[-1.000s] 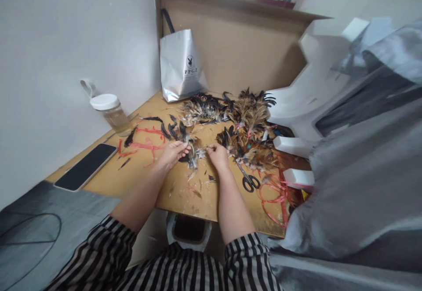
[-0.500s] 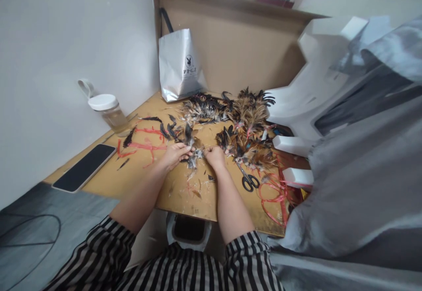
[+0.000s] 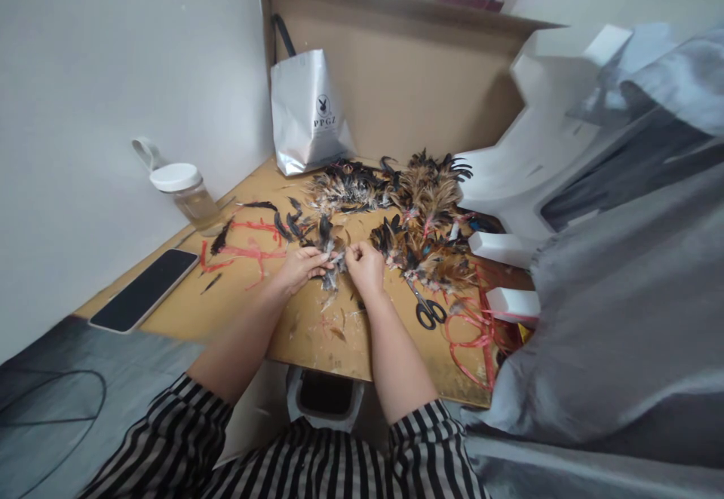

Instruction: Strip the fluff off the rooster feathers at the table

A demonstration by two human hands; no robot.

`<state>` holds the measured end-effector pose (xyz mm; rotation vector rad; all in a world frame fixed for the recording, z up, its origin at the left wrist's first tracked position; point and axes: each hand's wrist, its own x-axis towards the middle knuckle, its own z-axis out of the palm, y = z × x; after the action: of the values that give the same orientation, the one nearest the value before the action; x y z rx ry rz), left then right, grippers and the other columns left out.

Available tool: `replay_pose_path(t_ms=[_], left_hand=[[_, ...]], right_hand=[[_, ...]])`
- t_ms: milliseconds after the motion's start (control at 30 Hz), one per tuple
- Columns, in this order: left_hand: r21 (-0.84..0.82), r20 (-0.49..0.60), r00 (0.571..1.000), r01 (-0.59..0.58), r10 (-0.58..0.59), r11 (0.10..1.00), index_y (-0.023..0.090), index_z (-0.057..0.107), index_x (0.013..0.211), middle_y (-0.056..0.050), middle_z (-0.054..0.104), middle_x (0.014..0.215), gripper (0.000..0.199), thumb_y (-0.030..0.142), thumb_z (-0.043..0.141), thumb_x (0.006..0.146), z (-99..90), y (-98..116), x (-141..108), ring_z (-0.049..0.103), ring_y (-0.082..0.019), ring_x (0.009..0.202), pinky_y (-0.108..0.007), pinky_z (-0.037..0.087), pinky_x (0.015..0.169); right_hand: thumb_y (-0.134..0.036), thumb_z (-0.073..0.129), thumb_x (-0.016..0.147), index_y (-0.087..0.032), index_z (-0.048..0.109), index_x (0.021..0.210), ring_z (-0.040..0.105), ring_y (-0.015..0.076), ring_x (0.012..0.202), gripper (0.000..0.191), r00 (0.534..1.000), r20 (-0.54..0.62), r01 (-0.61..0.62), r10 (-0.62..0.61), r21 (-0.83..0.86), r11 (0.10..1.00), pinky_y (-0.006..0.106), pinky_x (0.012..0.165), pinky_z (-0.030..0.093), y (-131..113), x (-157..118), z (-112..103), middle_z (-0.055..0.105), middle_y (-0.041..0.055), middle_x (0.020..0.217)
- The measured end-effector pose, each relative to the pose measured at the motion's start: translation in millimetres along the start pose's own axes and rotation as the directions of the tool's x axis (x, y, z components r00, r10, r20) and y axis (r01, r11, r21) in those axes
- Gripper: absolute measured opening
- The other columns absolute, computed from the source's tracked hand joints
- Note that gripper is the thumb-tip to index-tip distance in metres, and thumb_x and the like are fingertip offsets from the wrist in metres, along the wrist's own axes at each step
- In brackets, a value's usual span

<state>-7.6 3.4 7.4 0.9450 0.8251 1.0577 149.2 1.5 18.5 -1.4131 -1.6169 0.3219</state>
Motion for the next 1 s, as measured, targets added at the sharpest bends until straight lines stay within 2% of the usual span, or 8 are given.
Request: replay_pose_path(t_ms=[100, 200, 333, 500, 600, 700, 867, 1000], left_hand=[[0.006, 0.026, 0.999, 0.022, -0.022, 1.0, 0.008, 0.061, 0.075, -0.01, 0.065, 0.081, 0.026, 0.026, 0.07, 0.059, -0.3, -1.6, -0.8, 0.059, -0.011, 0.064, -0.018, 0.045, 0.054], [0.014, 0.059, 0.997, 0.053, -0.054, 0.998, 0.008, 0.06, 0.072, -0.008, 0.064, 0.071, 0.024, 0.026, 0.07, 0.059, -0.9, -3.8, -1.7, 0.059, -0.01, 0.061, -0.018, 0.046, 0.055], [-0.031, 0.106, 0.992, 0.067, -0.064, 0.997, 0.008, 0.062, 0.071, -0.007, 0.064, 0.072, 0.02, 0.024, 0.068, 0.062, -2.7, -7.5, -0.7, 0.056, -0.006, 0.056, -0.016, 0.044, 0.053], [-0.181, 0.118, 0.992, 0.073, -0.052, 0.981, 0.008, 0.062, 0.07, -0.005, 0.062, 0.067, 0.012, 0.017, 0.067, 0.063, -4.9, -7.8, 2.1, 0.054, -0.003, 0.053, -0.012, 0.043, 0.051], [-0.27, 0.118, 0.992, 0.083, -0.053, 0.959, 0.008, 0.061, 0.068, -0.004, 0.061, 0.066, 0.008, 0.014, 0.065, 0.065, -5.4, -4.1, 1.5, 0.052, -0.002, 0.051, -0.01, 0.042, 0.049], [-0.358, 0.138, 0.99, 0.082, -0.034, 0.93, 0.008, 0.061, 0.068, -0.004, 0.059, 0.067, 0.004, 0.012, 0.062, 0.067, -5.3, -0.4, -0.3, 0.051, -0.002, 0.052, -0.009, 0.042, 0.048], [-0.41, 0.187, 0.982, 0.104, -0.028, 0.906, 0.008, 0.061, 0.073, -0.005, 0.057, 0.07, 0.005, 0.009, 0.056, 0.072, -4.3, 0.8, -2.5, 0.05, -0.002, 0.053, -0.009, 0.042, 0.048], [-0.41, 0.214, 0.976, 0.133, -0.047, 0.902, 0.007, 0.061, 0.075, -0.004, 0.056, 0.069, 0.007, 0.008, 0.054, 0.073, -3.7, -1.3, -2.9, 0.05, -0.001, 0.052, -0.008, 0.042, 0.05]], right_hand=[[-0.033, 0.044, 0.074, -0.018, 0.054, 0.062, 0.043, 0.0126, 0.057, 0.021, 0.999, -0.011, 0.029, -0.031, -0.101, 0.994, 0.024, 0.059, 0.033, -4.1, -1.8, -1.6, 0.05, 0.0014, 0.058], [-0.033, 0.044, 0.074, -0.019, 0.053, 0.063, 0.044, 0.0129, 0.057, 0.021, 0.999, -0.026, 0.02, -0.023, -0.089, 0.996, 0.024, 0.06, 0.034, -5.4, -3.3, 0.1, 0.051, 0.0014, 0.058], [-0.034, 0.046, 0.073, -0.018, 0.054, 0.064, 0.044, 0.0118, 0.055, 0.02, 1.0, -0.019, -0.013, 0.015, 0.122, 0.992, 0.023, 0.058, 0.035, -4.0, -4.9, 7.5, 0.052, 0.0001, 0.058], [-0.038, 0.051, 0.07, -0.017, 0.054, 0.064, 0.042, 0.0097, 0.052, 0.022, 0.996, 0.01, -0.09, 0.092, 0.356, 0.93, 0.022, 0.052, 0.034, -5.0, -6.1, 15.4, 0.05, -0.0009, 0.058], [-0.045, 0.052, 0.069, -0.017, 0.053, 0.067, 0.037, 0.0076, 0.045, 0.028, 0.976, 0.102, -0.216, 0.191, 0.53, 0.82, 0.021, 0.045, 0.031, -7.6, -5.2, 16.0, 0.049, -0.0018, 0.056], [-0.051, 0.05, 0.07, -0.018, 0.056, 0.077, 0.032, 0.0053, 0.039, 0.034, 0.932, 0.269, -0.362, 0.243, 0.679, 0.639, 0.021, 0.037, 0.023, -9.9, -3.7, 14.9, 0.052, -0.0019, 0.06], [-0.041, 0.059, 0.067, -0.02, 0.058, 0.083, 0.033, 0.004, 0.04, 0.027, 0.842, 0.523, -0.527, 0.135, 0.742, 0.414, 0.019, 0.037, 0.021, -11.4, -4.4, 13.5, 0.056, -0.0017, 0.067], [-0.031, 0.064, 0.065, -0.019, 0.057, 0.079, 0.033, 0.0031, 0.041, 0.019, 0.818, 0.57, -0.558, 0.069, 0.76, 0.333, 0.017, 0.038, 0.02, -9.0, -5.7, 15.0, 0.057, -0.0019, 0.064]])
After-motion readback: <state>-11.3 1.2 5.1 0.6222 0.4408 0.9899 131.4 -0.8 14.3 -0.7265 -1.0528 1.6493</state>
